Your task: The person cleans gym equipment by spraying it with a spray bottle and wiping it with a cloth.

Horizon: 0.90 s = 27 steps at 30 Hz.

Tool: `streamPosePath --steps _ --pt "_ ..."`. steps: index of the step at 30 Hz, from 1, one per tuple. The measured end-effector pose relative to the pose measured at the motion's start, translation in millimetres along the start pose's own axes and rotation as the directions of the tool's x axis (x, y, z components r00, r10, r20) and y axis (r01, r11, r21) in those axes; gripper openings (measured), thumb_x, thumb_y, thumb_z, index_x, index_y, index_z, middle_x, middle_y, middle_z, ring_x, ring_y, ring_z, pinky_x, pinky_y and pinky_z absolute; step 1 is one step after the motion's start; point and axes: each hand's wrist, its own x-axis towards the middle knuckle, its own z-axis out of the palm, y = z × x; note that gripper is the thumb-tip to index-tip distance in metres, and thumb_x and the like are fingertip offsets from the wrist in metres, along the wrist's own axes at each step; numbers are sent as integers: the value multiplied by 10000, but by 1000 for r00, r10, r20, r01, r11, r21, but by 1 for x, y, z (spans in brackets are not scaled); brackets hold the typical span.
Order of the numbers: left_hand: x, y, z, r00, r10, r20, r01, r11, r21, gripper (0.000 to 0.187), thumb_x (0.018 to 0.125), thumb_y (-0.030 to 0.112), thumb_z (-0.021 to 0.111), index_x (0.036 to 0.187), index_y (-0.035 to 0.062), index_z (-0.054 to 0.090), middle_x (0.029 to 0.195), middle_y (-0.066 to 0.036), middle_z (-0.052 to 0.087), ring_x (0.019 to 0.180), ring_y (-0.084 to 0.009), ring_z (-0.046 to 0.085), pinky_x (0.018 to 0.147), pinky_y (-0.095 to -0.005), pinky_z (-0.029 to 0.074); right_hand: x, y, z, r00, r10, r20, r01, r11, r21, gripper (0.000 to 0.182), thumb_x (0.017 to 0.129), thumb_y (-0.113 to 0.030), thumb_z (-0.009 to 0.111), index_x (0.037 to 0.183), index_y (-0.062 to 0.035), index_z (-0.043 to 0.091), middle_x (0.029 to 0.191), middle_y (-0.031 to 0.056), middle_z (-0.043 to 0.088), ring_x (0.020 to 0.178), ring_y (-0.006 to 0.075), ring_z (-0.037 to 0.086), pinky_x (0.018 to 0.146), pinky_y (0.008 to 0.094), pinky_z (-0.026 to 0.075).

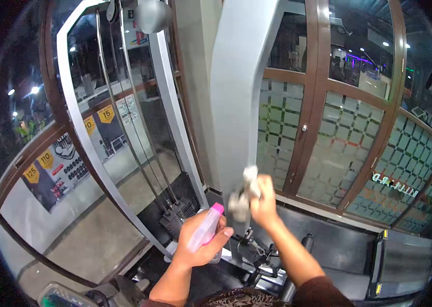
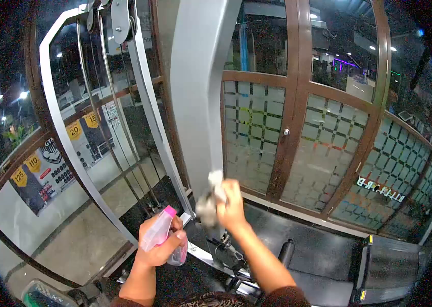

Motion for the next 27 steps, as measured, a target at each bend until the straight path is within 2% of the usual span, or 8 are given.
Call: streamPosePath --steps 3,5,9,13,17,21,23,27 --pt "25 23 33 989 144 -33 -134 968 213 166 842 79 735 857 -5 593 756 -56 598 648 -119 565 595 -267 454 -74 36 -22 959 177 223 -196 978 65 387 796 30 585 1177 1 646 1066 191 595 1024 372 609 937 402 492" --pt "37 29 55 978 174 -113 -136 948 286 160 852 94 738 847 7 604 697 -43 577 612 -104 548 563 -265 436 -92 50 -36 895 368 251 -390 920 42 415 806 5 635 1219 -19 659 1081 172 626 1034 347 628 945 376 493" --pt "68 44 83 917 315 -244 -182 876 446 151 867 95 725 830 13 603 635 -23 537 547 -104 502 528 -267 415 -80 62 -62 832 498 244 -539 829 146 371 847 -38 692 1217 -27 667 1109 141 657 1041 271 642 934 339 492" --pt "89 54 92 919 326 -224 -164 829 534 170 860 105 737 838 8 599 642 -27 539 553 -108 486 536 -267 408 -35 61 -70 886 411 215 -458 850 260 350 861 -36 683 1209 -9 662 1091 125 635 1034 246 628 933 327 482" --pt "85 51 96 908 330 -257 -152 832 533 175 853 107 747 861 -3 610 674 -39 556 574 -115 502 551 -270 416 66 20 -80 999 34 7 -34 955 295 432 813 57 579 1237 -7 633 1103 148 569 1057 285 591 976 359 462" --pt "70 47 93 939 232 -253 -60 836 545 176 828 85 756 902 -15 632 739 -59 611 634 -121 571 595 -261 456 212 -43 -82 919 -271 -288 355 886 298 433 856 -9 661 1288 -40 634 1125 159 574 1076 308 582 979 380 463" --pt "67 46 92 942 202 -269 -45 868 495 166 825 69 751 899 -19 631 746 -63 619 637 -131 585 594 -265 462 263 -75 -82 874 -274 -400 408 862 300 425 861 -70 708 1282 -79 650 1137 134 576 1085 311 569 975 381 449" --pt "54 28 74 942 160 -294 -15 897 441 157 815 61 758 879 -15 637 745 -66 620 620 -131 589 572 -268 455 258 -79 -44 889 -301 -345 413 851 323 504 775 -24 667 1274 -96 661 1111 144 579 1031 346 557 961 409 449"
